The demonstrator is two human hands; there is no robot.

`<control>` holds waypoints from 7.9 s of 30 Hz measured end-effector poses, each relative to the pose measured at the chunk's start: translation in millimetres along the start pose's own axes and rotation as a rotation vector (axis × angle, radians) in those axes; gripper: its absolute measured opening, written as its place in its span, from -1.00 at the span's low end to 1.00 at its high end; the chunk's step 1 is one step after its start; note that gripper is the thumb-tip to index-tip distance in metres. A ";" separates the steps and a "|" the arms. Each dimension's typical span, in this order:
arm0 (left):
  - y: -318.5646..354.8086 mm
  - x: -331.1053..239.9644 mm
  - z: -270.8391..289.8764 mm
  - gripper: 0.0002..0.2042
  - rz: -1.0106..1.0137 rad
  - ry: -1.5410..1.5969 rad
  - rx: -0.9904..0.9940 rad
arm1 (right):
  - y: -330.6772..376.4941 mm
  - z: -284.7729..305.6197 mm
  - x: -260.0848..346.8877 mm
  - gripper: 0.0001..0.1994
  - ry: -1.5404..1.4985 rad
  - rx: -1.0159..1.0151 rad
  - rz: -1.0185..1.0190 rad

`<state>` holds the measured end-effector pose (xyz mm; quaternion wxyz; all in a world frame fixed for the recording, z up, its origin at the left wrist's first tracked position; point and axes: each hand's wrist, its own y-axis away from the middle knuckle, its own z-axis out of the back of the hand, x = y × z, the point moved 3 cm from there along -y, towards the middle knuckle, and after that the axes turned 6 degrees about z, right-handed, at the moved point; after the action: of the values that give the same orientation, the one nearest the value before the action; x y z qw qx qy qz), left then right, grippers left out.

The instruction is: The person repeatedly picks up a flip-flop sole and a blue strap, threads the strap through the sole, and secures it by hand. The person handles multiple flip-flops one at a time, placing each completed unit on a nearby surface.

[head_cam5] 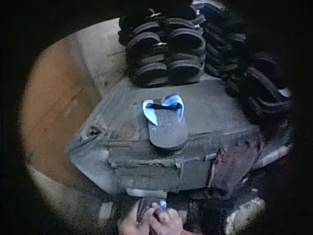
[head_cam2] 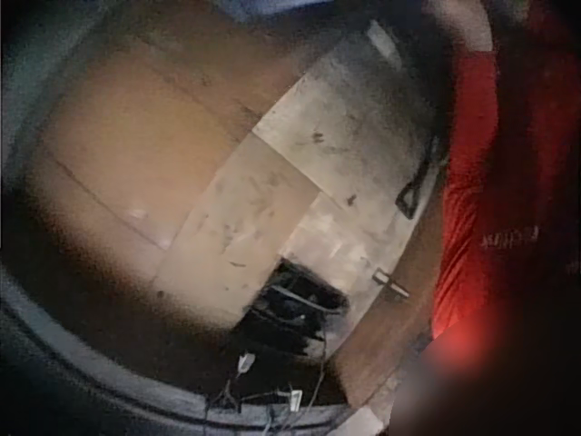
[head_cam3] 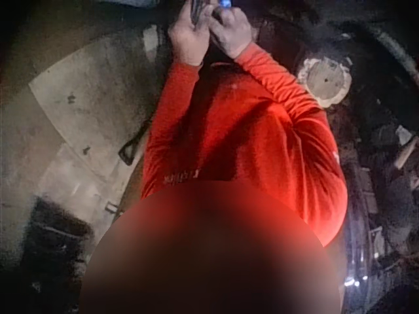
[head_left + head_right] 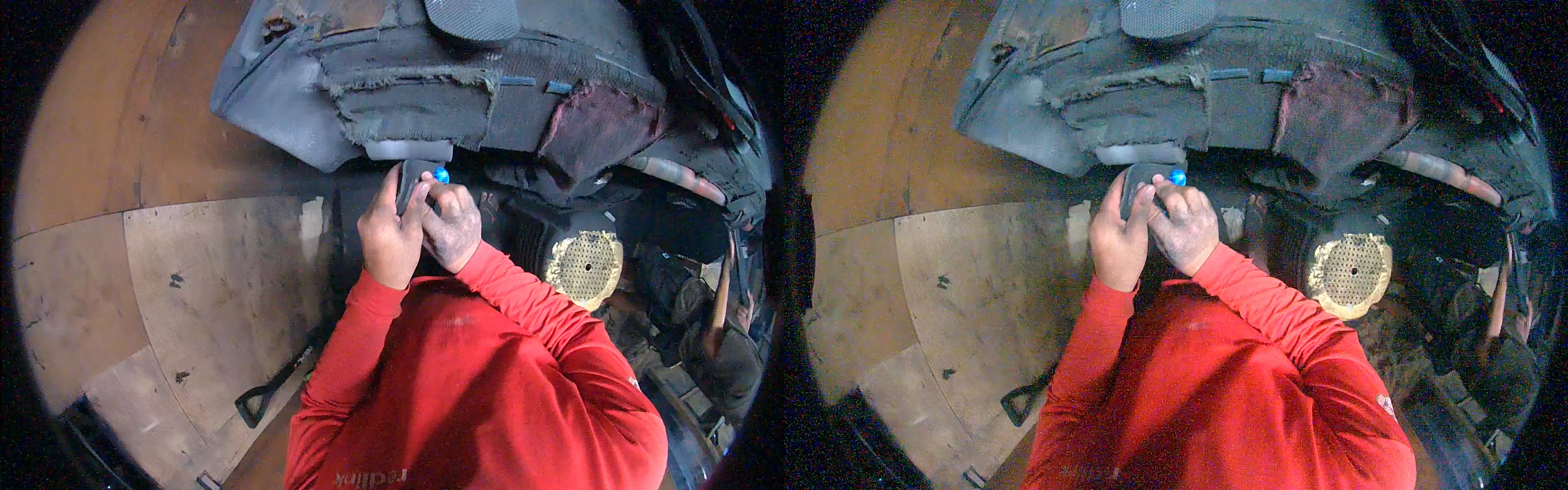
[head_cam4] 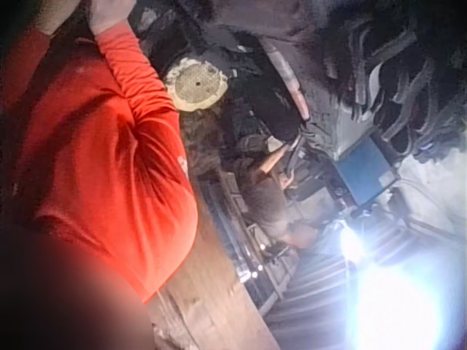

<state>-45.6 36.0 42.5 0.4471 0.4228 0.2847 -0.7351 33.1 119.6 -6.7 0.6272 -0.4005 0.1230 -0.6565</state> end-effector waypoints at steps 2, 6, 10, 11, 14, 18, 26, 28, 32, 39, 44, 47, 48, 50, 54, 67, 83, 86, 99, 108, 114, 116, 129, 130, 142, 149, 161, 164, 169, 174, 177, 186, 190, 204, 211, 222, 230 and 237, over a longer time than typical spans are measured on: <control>-0.5 -4.2 3.6 -0.60 -0.084 -0.061 -0.019 | -3.1 0.4 3.0 -0.58 -0.022 0.007 -0.034; -8.8 2.2 -3.1 -0.62 0.009 -0.153 0.058 | -1.3 3.0 4.0 -0.58 -0.086 0.123 -0.135; -20.3 13.7 -19.6 -0.62 0.089 -0.214 0.173 | 4.3 8.2 -4.2 -0.59 -0.114 0.335 -0.308; -22.2 15.8 -22.6 -0.62 0.108 -0.257 0.202 | 4.4 9.4 -6.6 -0.59 -0.111 0.365 -0.334; -21.7 17.0 -25.5 -0.64 0.133 -0.129 0.166 | 2.6 11.4 -11.2 -0.61 -0.067 0.392 -0.321; 2.8 15.5 -15.5 -0.62 0.143 0.098 0.041 | 0.4 9.9 -8.8 -0.61 0.042 0.172 -0.031; 30.5 31.0 8.6 -0.61 -0.062 -0.062 -0.129 | 22.2 14.5 -8.6 -0.34 -0.665 0.002 -0.373; 35.5 28.4 11.6 -0.58 -0.111 -0.093 -0.148 | 29.0 -6.1 -13.0 -0.40 -1.689 0.043 -1.068; 31.3 17.8 17.0 -0.60 -0.063 -0.154 -0.159 | 7.4 -41.7 -28.2 -0.48 -2.142 0.063 -1.231; -4.1 7.6 17.4 -0.66 -0.016 -0.262 -0.055 | -1.8 -58.8 -30.9 -0.62 -2.137 0.112 -1.318; -13.9 13.4 -4.5 -0.69 0.106 -0.258 0.036 | 4.9 -43.4 -39.0 -0.79 -2.129 0.095 -1.430; -18.9 11.8 -21.5 -0.70 0.147 -0.305 0.164 | 15.9 -30.2 -49.6 -0.78 -1.908 0.085 -1.711; -17.9 9.6 -21.2 -0.70 0.167 -0.308 0.127 | 15.4 -25.6 -52.8 -0.75 -1.892 0.092 -1.706; -13.1 2.9 -17.3 -0.71 0.159 -0.245 0.061 | 8.4 -21.1 -53.5 -0.72 -1.933 0.188 -1.556; 1.3 -6.7 1.6 -0.68 0.099 -0.183 0.000 | -3.8 -27.9 -45.7 -0.68 -1.976 0.252 -1.450; -15.2 -1.7 -29.2 -0.70 0.088 -0.324 0.177 | 27.7 -18.0 -64.1 -0.68 -1.998 0.193 -1.621; -16.6 2.6 -30.8 -0.71 0.082 -0.305 0.244 | 24.4 -20.0 -67.0 -0.72 -2.024 0.200 -1.600; -16.3 0.1 -27.6 -0.71 0.125 -0.304 0.209 | 24.5 -16.9 -70.0 -0.70 -1.909 0.270 -1.716; 35.7 -28.0 31.7 -0.66 0.089 -0.240 0.040 | -18.4 12.1 -19.3 -0.66 -2.040 0.306 -1.318; 72.5 -2.2 33.9 -0.43 0.104 -0.057 0.050 | 4.7 -2.2 -7.7 -0.63 -2.001 0.193 -1.276; 26.3 -3.4 17.6 -0.49 -0.082 -0.253 -0.055 | 0.2 -35.5 -25.2 -0.68 -2.205 0.131 -1.281; 16.0 -3.7 14.1 -0.53 -0.078 -0.314 -0.039 | 2.2 -43.2 -31.5 -0.70 -2.223 0.121 -1.291; -15.7 28.6 -48.3 -0.69 0.154 -0.294 0.170 | 48.0 -24.2 -56.9 -0.73 -1.933 -0.078 -1.736; -14.2 28.5 -49.3 -0.71 0.148 -0.285 0.139 | 44.0 -16.8 -59.6 -0.70 -1.877 -0.038 -1.706; 2.8 -4.7 -7.7 -0.73 0.190 0.120 -0.100 | -28.5 25.6 -50.7 -0.58 -1.362 0.414 -1.592; 41.6 -7.3 44.8 -0.71 0.266 0.145 -0.049 | -31.6 33.4 6.0 -0.20 -1.407 0.236 -1.496; 8.5 1.7 -1.2 -0.64 0.099 -0.152 0.025 | -13.2 -12.9 -56.2 -0.72 -1.744 0.325 -1.490; 67.5 15.9 21.4 -0.59 0.180 -0.105 -0.014 | 6.3 -3.7 -29.9 -0.68 -1.762 0.400 -1.250; 92.7 43.3 29.0 -0.40 0.241 0.199 0.164 | 30.5 1.3 -12.4 -0.16 -1.284 0.369 -0.728; 20.9 43.7 8.8 -0.36 0.154 0.391 0.391 | 23.7 -6.1 -11.5 -0.20 -1.512 0.280 -0.688; 3.8 32.8 8.0 -0.36 0.186 0.221 0.395 | 13.3 -4.5 -9.7 -0.39 -1.704 0.277 -0.843; -10.1 28.2 8.6 -0.51 0.220 0.100 0.362 | 4.1 -1.6 -22.4 -0.43 -1.991 0.410 -1.251; -28.5 43.8 -21.8 -0.74 0.300 0.116 0.487 | 6.6 -13.1 -52.1 -0.63 -1.795 0.407 -1.451; 18.8 22.1 -12.8 -0.56 0.213 0.307 0.050 | 18.1 -11.5 -35.6 -0.66 -0.271 0.122 -0.090; 2.4 16.1 -4.5 -0.67 0.152 -0.045 0.049 | 22.3 -23.7 -36.5 -0.60 -0.656 0.169 -0.185; -12.7 -22.7 32.2 -0.63 0.064 -0.259 0.304 | -0.3 3.6 -8.0 -0.47 -1.714 0.317 -0.916; -21.9 -32.7 43.5 -0.71 0.228 0.068 0.485 | -24.1 17.3 0.2 -0.60 -2.056 0.297 -1.265; -21.0 -7.9 20.9 -0.77 0.504 0.311 0.476 | -14.9 11.3 -19.4 -0.67 -2.122 0.308 -1.446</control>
<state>-70.2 31.9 60.2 0.4546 0.6781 0.0573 -0.5747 27.9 144.1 3.4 -0.0381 -0.6222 -0.7518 -0.2152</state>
